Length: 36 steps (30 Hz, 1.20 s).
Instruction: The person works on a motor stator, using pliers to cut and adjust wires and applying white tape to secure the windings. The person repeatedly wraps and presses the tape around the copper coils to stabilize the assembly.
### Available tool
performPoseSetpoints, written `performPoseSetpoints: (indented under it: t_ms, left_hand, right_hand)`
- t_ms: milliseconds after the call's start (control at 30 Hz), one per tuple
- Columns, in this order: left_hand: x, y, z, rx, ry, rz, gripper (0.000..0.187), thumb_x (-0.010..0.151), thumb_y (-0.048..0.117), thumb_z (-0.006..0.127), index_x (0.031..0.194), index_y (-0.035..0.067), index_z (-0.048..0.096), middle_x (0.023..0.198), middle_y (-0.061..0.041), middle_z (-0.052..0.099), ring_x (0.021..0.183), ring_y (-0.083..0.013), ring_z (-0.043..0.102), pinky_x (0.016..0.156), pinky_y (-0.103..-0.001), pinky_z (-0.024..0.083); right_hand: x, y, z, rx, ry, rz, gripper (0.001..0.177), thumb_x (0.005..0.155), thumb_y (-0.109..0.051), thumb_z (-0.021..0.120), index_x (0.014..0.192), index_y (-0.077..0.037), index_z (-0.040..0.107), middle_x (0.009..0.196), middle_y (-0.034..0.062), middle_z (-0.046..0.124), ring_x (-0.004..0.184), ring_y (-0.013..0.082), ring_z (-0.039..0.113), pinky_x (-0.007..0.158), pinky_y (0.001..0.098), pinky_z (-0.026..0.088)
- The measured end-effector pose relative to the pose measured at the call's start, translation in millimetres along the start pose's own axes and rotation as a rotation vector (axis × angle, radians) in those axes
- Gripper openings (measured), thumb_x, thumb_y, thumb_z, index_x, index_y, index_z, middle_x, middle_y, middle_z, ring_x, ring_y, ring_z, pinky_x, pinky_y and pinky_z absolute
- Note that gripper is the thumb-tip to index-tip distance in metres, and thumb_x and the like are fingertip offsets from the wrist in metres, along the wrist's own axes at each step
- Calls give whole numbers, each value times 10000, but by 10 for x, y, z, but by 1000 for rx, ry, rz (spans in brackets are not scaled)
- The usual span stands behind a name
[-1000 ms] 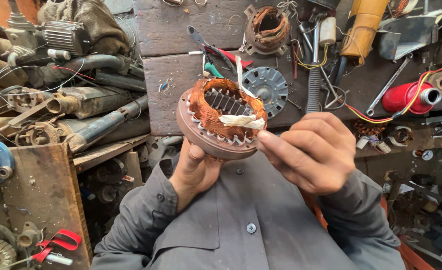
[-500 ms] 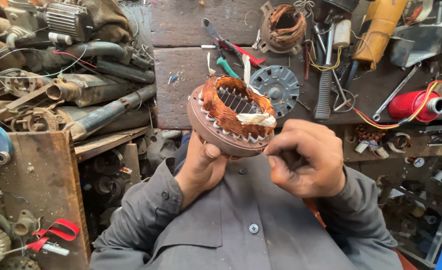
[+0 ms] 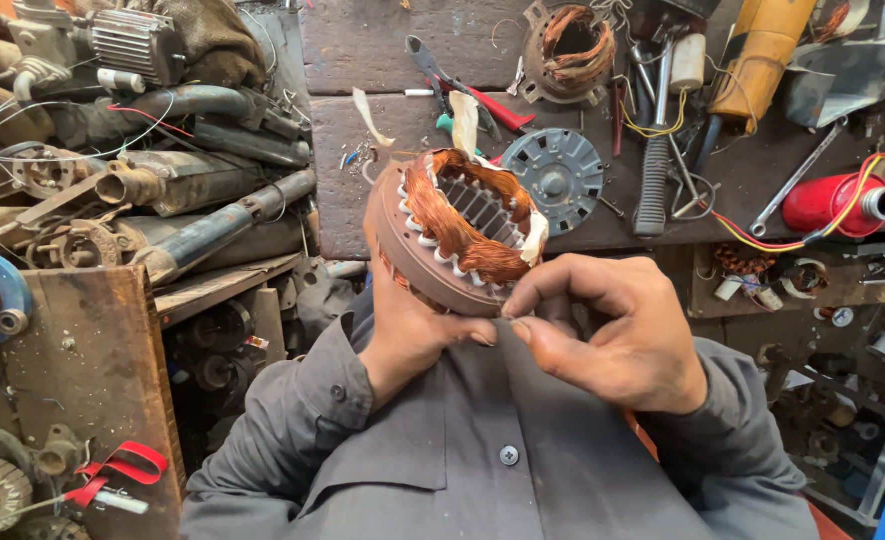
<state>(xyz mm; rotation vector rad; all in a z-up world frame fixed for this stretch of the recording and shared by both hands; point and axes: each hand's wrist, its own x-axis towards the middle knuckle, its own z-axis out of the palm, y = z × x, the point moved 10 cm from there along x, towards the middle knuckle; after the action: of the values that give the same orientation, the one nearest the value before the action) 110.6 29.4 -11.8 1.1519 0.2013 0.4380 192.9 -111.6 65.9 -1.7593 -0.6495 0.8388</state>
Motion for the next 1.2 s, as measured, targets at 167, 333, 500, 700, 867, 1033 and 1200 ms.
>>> performPoseSetpoints:
  t_ms: [167, 333, 500, 700, 867, 1033, 1200]
  left_hand:
    - [27, 45, -34, 37, 33, 23, 1494, 613, 433, 1022, 1676, 51, 44, 1638, -118, 308, 1543, -223, 394, 1323, -424, 363]
    - [-16, -122, -84, -246, 94, -150, 1354, 572, 336, 1043, 1594, -13, 227, 1479, -160, 481, 1364, -282, 530, 1158, -464, 474]
    - [-61, -179, -66, -415, 90, -209, 1243, 596, 327, 1042, 1558, -3, 326, 1450, -112, 557, 1346, -265, 571, 1140, -442, 503]
    - [-99, -191, -21, -470, 56, -273, 1295, 624, 456, 1007, 1583, 32, 249, 1517, -104, 462, 1419, -276, 486, 1197, -474, 440]
    - [-159, -285, -30, -523, 31, -338, 1287, 644, 550, 960, 1594, 71, 236, 1534, -101, 442, 1430, -299, 463, 1198, -513, 428]
    - [-203, -438, -43, -559, 0, -415, 1256, 664, 638, 903, 1591, 85, 260, 1524, -106, 461, 1397, -322, 492, 1139, -550, 463]
    - [-166, -432, 47, -609, -13, -487, 1311, 635, 781, 807, 1612, 99, 262, 1561, -98, 454, 1421, -323, 495, 1164, -573, 468]
  right_hand:
    - [10, -50, 14, -42, 74, -30, 137, 823, -72, 756, 949, -25, 733, 593, -65, 566, 501, -14, 432, 435, 200, 322]
    - [86, 21, -16, -97, -64, -79, 127, 835, -46, 719, 948, -24, 666, 552, -35, 571, 464, 35, 513, 455, 220, 411]
    - [159, 25, -40, -103, -182, -298, 158, 835, -21, 727, 951, -36, 621, 633, -14, 617, 520, 82, 595, 528, 243, 482]
    - [79, -44, -179, -201, 33, -570, 149, 840, 42, 701, 958, -36, 654, 773, 36, 691, 628, 108, 677, 575, 248, 535]
    - [75, 32, -242, -59, 127, -544, 136, 882, 75, 678, 999, 18, 637, 803, 49, 694, 645, 79, 677, 576, 224, 553]
    - [46, -56, -216, -78, 152, -534, 124, 909, 58, 716, 998, 35, 632, 805, 66, 709, 695, 72, 703, 622, 235, 574]
    - [-38, 91, -351, 75, 210, -416, 158, 931, 42, 730, 1054, 25, 632, 899, 70, 709, 700, 43, 652, 621, 193, 535]
